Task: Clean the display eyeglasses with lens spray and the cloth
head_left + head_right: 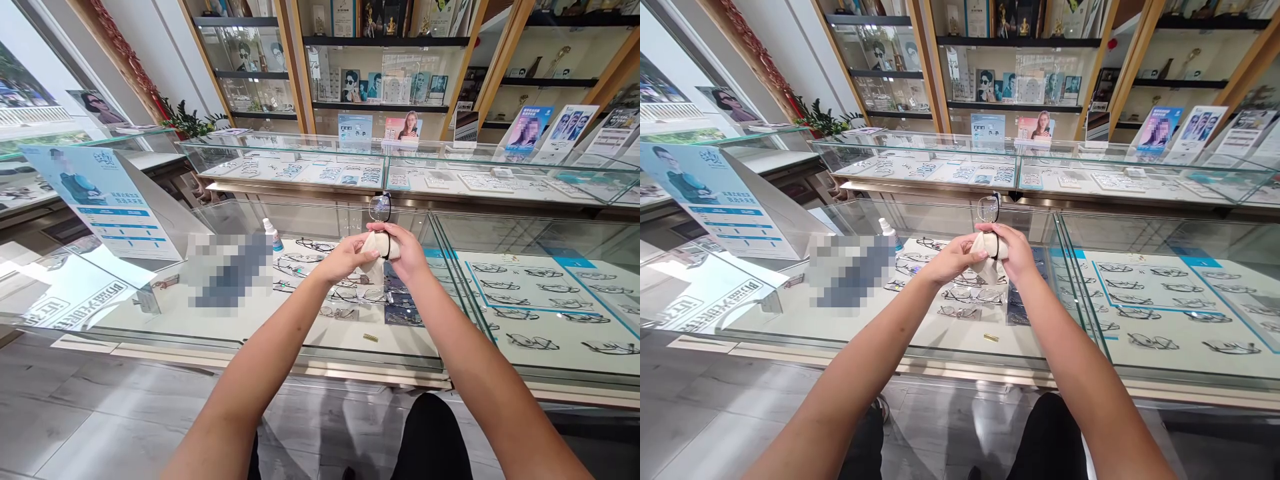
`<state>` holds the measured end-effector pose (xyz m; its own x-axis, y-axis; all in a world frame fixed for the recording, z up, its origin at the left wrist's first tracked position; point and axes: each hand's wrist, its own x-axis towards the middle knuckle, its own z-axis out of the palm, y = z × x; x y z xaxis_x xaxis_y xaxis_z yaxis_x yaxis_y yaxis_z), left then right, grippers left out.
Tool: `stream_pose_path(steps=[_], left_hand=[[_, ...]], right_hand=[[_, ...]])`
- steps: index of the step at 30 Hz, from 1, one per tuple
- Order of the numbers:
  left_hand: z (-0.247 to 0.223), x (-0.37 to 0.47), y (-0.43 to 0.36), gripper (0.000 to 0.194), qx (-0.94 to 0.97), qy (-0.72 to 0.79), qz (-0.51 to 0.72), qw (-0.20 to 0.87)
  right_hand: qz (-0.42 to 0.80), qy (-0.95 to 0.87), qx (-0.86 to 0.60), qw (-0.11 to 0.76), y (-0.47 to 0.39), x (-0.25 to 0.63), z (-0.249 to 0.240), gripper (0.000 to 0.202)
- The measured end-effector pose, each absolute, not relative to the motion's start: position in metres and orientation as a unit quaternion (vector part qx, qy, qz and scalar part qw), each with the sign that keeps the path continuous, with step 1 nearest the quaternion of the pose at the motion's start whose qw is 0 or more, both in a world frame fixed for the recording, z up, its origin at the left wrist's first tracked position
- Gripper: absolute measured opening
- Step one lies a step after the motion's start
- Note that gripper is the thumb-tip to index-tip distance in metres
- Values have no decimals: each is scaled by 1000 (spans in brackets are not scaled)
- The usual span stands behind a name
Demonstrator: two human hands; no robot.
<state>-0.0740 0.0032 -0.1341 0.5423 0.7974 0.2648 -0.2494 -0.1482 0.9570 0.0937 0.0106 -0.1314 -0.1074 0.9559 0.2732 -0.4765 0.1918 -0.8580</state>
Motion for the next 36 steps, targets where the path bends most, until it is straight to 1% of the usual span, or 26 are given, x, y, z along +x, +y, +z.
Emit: stream_pose_path(steps=[10, 16, 21, 28, 36], left_hand=[[-130, -72, 1, 62, 632, 247, 440, 588], [-131, -69, 2, 58, 623, 258, 459, 579], [-135, -65, 3, 53, 615, 278, 496, 546], [-131, -63, -1, 55, 615, 301, 532, 498], [-134, -60, 2, 66, 608, 316, 572, 451]], right_hand=[[597, -451, -261, 609, 13, 96, -134, 21], [616, -428, -260, 608, 15, 96, -135, 26], [627, -412, -257, 609, 15, 95, -136, 31], [637, -431, -238, 593, 9, 91, -133, 36], [633, -458, -231, 580, 7, 90, -133, 34]])
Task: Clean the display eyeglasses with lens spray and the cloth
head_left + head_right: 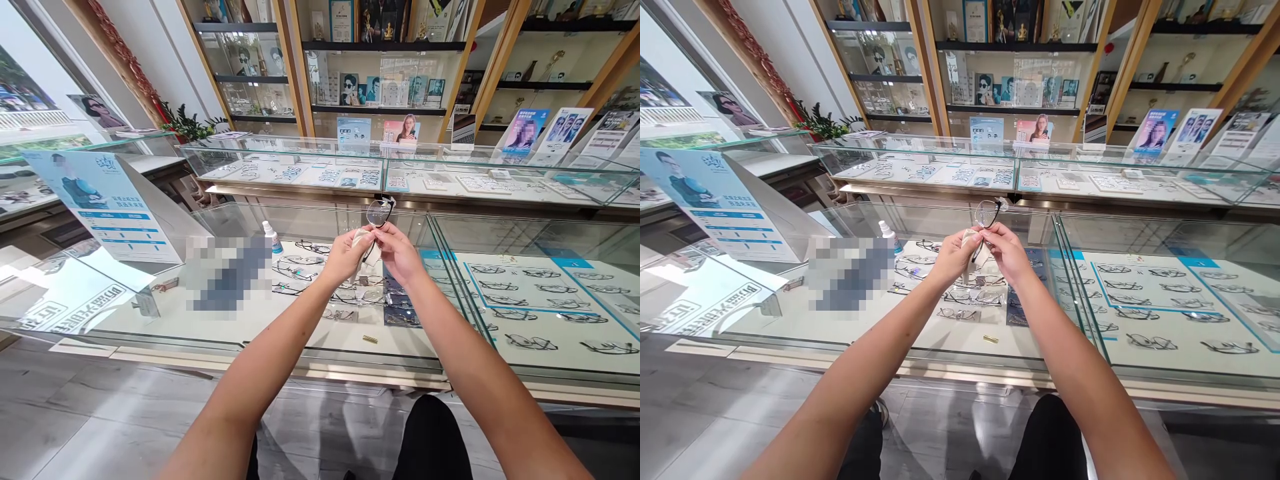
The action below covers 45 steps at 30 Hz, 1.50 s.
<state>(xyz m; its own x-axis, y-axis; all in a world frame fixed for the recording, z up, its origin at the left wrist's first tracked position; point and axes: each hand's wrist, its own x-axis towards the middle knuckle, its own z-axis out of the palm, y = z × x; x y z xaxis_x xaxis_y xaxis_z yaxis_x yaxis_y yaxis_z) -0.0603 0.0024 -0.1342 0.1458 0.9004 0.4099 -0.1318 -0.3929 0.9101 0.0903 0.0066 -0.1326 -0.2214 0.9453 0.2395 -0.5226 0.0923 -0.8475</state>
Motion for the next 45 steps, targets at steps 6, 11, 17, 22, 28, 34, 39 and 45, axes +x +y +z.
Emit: stream_pose_path(steps=[6, 11, 17, 22, 28, 34, 39, 45], left_hand=[[-136, -63, 5, 68, 642, 295, 539, 457], [-137, -72, 7, 65, 652, 266, 473, 529], [-131, -80, 3, 59, 656, 247, 410, 583], [-128, -79, 2, 62, 656, 258, 415, 575], [-130, -70, 1, 57, 636, 283, 470, 542], [-135, -64, 2, 66, 611, 299, 535, 501], [-136, -63, 5, 71, 610, 295, 558, 480], [-139, -71, 12, 68, 607, 282, 499, 551]], right_hand=[[636, -455, -227, 580, 9, 92, -135, 33], [640, -442, -214, 592, 13, 93, -136, 32], [638, -432, -222, 597, 16, 95, -136, 33], [646, -431, -228, 588, 18, 96, -137, 33], [660, -417, -219, 585, 15, 94, -137, 33], [652, -444, -223, 572, 9, 93, -135, 33], [666, -439, -196, 571, 9, 91, -135, 37], [642, -438, -219, 590, 14, 95, -135, 39]])
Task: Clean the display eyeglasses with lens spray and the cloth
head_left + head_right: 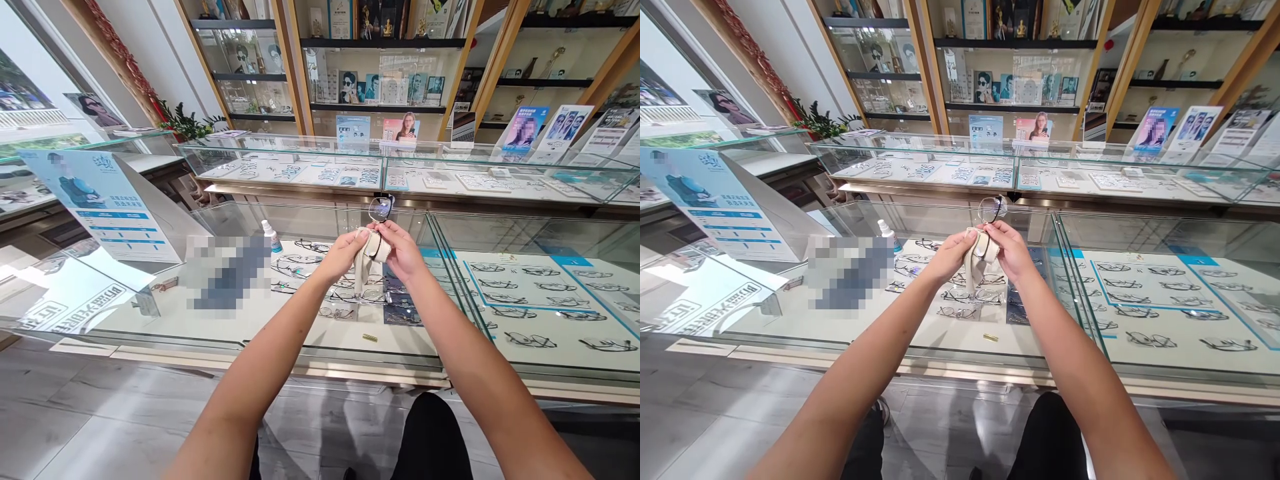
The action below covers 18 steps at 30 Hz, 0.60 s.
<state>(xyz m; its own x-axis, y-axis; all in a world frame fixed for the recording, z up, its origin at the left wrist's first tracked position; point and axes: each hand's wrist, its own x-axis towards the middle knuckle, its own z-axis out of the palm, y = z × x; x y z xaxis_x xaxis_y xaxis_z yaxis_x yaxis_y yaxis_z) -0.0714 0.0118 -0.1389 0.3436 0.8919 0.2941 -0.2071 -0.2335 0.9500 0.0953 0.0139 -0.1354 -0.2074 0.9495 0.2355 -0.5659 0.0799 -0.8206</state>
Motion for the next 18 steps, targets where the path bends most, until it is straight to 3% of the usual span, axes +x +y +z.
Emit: stream_pose_path(steps=[6, 18], left_hand=[[-137, -87, 24, 71, 552, 296, 545, 557], [-129, -91, 19, 64, 562, 261, 539, 570]], right_hand=[[595, -475, -238, 603, 18, 101, -135, 36], [563, -597, -259, 509, 15, 97, -140, 34]])
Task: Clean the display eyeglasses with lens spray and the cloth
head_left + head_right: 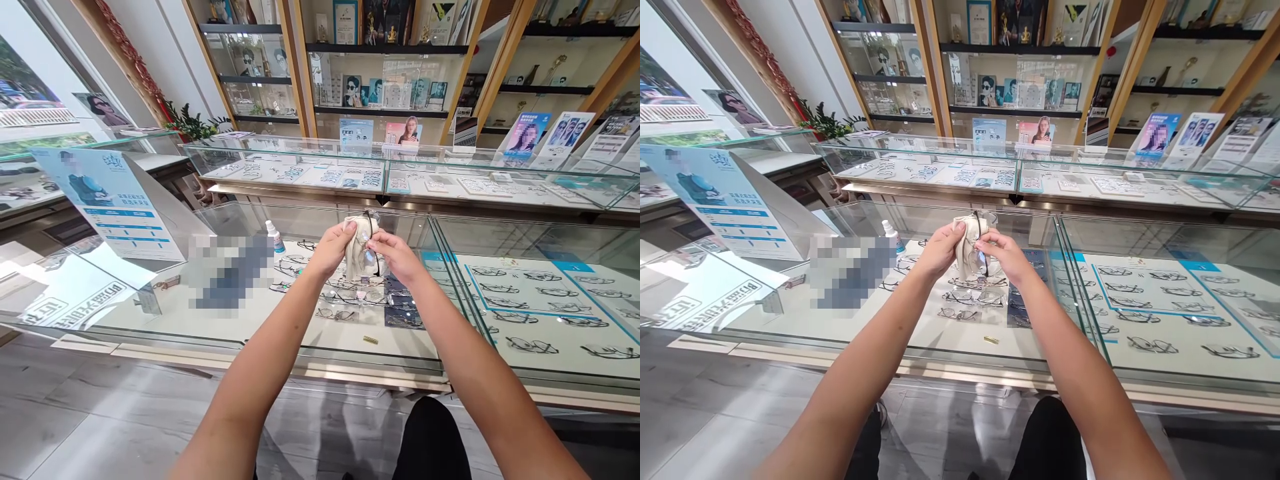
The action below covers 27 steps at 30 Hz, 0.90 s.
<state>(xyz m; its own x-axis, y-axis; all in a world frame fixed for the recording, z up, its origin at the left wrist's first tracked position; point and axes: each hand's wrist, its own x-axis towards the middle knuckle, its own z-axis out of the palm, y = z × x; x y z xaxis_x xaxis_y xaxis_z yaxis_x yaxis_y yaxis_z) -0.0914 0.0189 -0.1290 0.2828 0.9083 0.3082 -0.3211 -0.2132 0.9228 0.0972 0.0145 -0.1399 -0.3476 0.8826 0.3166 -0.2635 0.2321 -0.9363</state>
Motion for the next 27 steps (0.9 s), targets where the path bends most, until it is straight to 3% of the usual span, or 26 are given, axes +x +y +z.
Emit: stream_pose_path(steps=[10, 27], left_hand=[[-126, -95, 17, 57, 551, 252, 550, 576], [-119, -98, 11, 50, 583, 255, 511, 578]], right_hand=[[629, -546, -279, 479, 13, 97, -140, 43], [633, -578, -257, 445, 9, 103, -134, 50]])
